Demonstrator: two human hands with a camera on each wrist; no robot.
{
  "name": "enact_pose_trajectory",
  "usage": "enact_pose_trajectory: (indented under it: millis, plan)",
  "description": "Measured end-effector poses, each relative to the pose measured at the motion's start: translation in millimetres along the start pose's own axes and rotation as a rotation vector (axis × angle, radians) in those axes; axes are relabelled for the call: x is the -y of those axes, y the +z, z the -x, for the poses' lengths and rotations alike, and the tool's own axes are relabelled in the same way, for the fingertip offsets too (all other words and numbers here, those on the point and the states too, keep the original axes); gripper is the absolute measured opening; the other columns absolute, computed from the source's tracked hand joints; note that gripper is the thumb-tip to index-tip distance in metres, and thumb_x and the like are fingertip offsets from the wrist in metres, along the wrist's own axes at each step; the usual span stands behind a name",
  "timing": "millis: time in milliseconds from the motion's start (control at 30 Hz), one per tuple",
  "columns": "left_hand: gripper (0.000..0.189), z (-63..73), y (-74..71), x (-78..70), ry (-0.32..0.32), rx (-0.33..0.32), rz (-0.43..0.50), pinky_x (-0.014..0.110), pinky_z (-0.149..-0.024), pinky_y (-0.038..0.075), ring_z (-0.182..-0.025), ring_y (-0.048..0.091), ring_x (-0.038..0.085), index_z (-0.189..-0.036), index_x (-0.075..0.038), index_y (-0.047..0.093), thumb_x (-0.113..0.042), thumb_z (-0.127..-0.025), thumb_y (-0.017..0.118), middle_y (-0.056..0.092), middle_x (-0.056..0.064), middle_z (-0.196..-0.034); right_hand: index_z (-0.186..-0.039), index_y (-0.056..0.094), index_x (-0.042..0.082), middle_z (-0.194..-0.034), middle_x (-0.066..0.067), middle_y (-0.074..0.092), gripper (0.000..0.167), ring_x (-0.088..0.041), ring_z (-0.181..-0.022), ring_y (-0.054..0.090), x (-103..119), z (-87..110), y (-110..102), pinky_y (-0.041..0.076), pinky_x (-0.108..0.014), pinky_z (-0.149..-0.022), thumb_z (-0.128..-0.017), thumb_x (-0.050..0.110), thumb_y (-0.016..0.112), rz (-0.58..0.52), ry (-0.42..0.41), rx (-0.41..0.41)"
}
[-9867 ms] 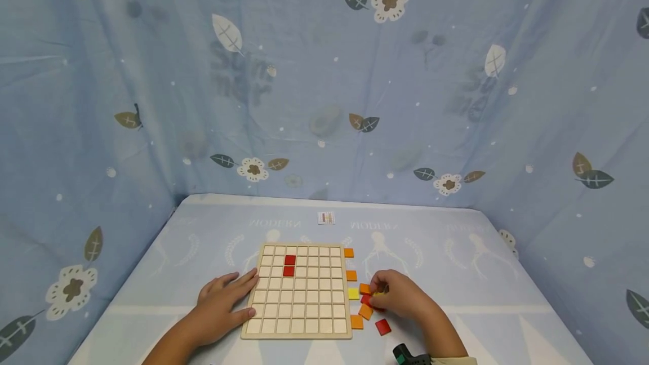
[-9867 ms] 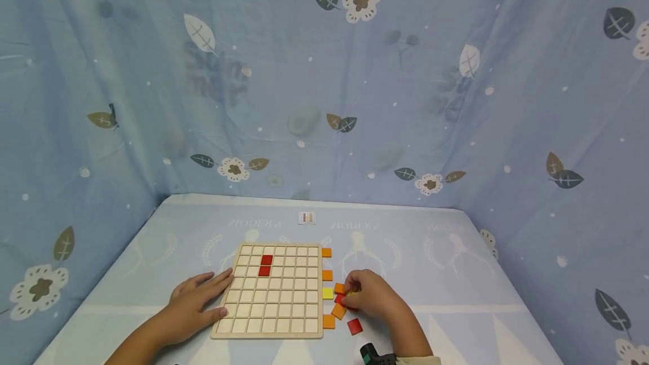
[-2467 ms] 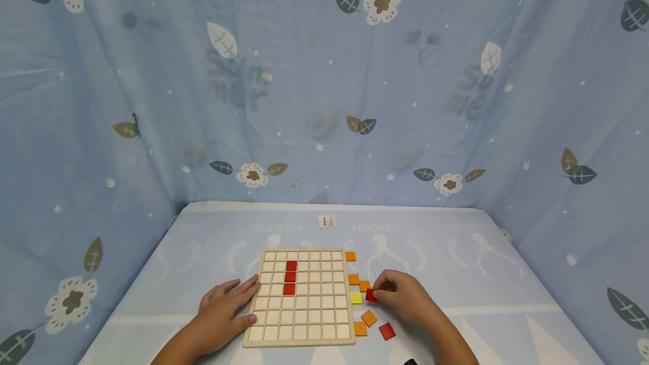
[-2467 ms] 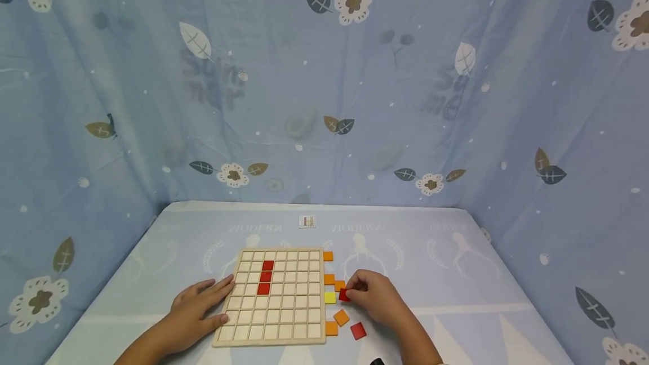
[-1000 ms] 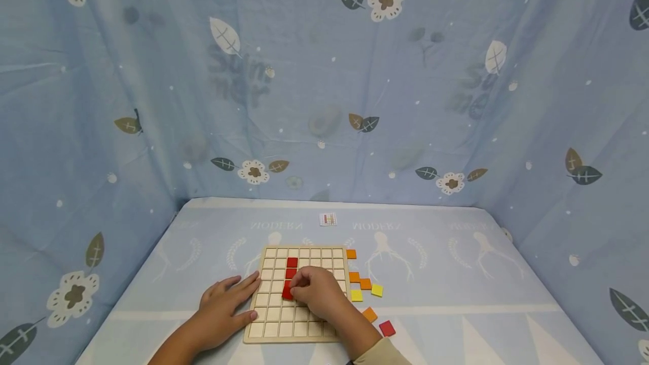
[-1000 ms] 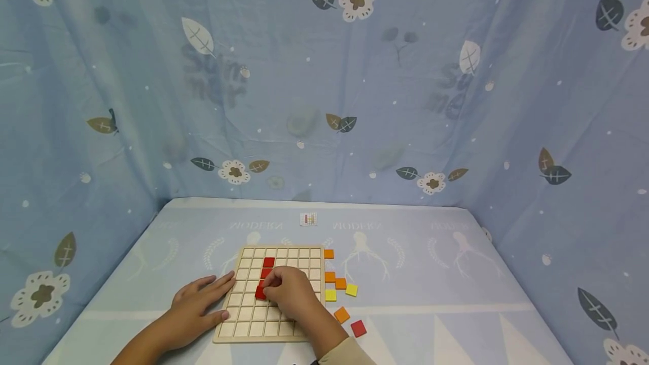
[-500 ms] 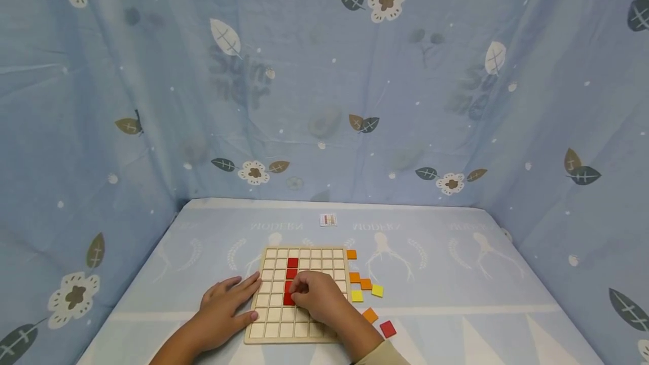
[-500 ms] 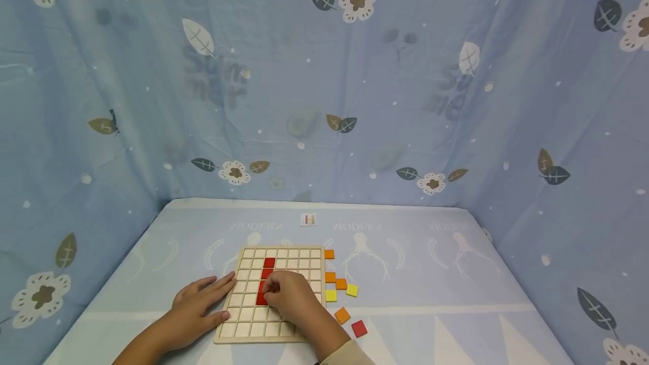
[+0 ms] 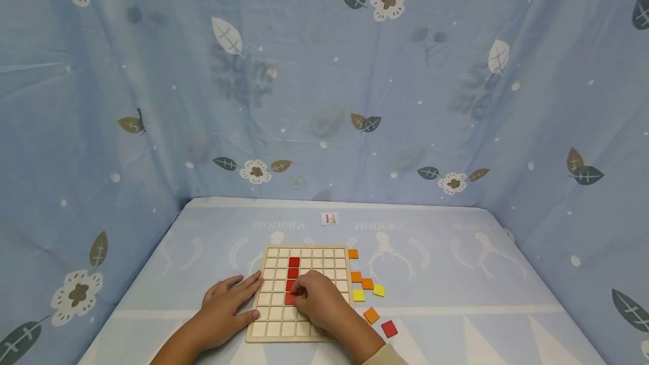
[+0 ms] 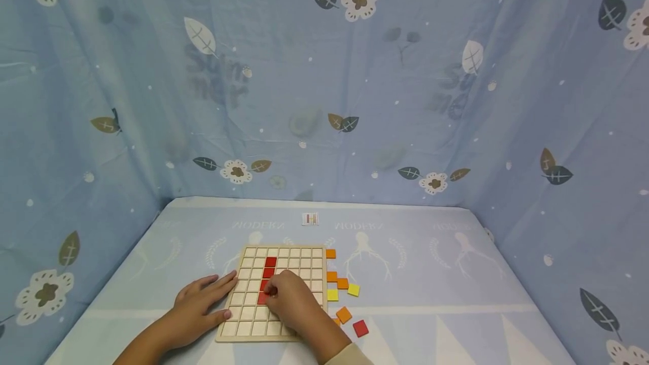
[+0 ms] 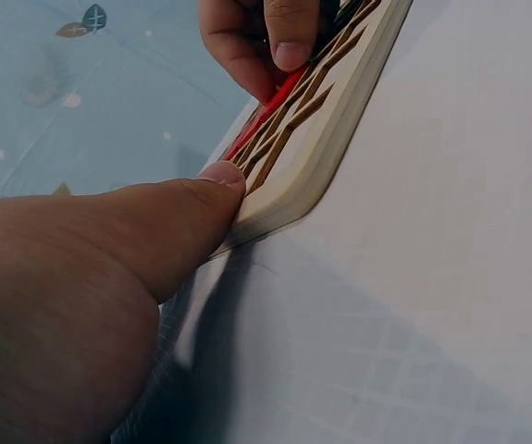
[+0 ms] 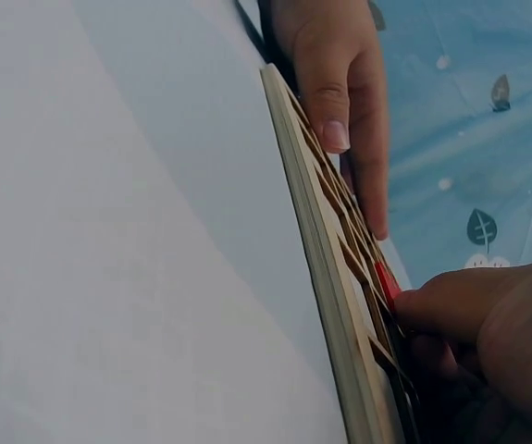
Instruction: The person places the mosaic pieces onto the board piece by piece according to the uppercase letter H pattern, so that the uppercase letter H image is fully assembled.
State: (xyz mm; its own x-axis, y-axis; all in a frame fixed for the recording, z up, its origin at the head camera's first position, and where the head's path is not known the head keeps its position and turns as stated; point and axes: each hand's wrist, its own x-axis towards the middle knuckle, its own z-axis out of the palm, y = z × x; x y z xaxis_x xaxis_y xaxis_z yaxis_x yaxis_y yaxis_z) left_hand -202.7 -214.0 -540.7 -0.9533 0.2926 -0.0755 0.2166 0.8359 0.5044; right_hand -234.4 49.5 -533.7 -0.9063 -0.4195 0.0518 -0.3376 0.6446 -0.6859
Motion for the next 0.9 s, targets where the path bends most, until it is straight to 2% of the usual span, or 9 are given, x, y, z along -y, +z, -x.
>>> enact_pose_trajectory:
  millis: [167,367,900]
  plan:
    - [0.074,-0.8,0.3,0.5,-0.012,0.007,0.002,0.068,-0.118,0.003,-0.157,0.022,0.039,-0.159,-0.030,0.047,-0.058,-0.094,0.070,0.031,-0.016,-0.171,-0.090,0.077,0.021,-0.083,0.014,0.055,0.008,0.000,-0.072,0.051,-0.2,0.5,-0.3,0.048,-0.019,-0.065,-0.093,0.014,0.080,0.017,0.002,0.011]
    - [0.075,-0.6,2.5,2.2,-0.033,0.015,0.007,0.068,-0.118,0.003,-0.157,0.022,0.038,-0.159,-0.031,0.047,-0.059,-0.093,0.071,0.031,-0.016,-0.170,-0.091,0.077,0.020,-0.081,0.013,0.055,0.008,-0.002,-0.071,0.051,-0.6,1.3,-0.5,0.047,-0.021,-0.064,-0.094,0.013,0.078,-0.021,0.016,0.026]
    - [0.076,-3.0,1.9,2.1,-0.035,0.012,0.002,0.067,-0.119,0.002,-0.158,0.021,0.037,-0.159,-0.032,0.046,-0.061,-0.093,0.069,0.029,-0.019,-0.170,-0.090,0.078,0.019,-0.081,0.013,0.055,0.005,-0.002,-0.071,0.051,-0.1,1.2,-1.9,0.047,-0.021,-0.064,-0.094,0.015,0.079,-0.018,0.021,0.006]
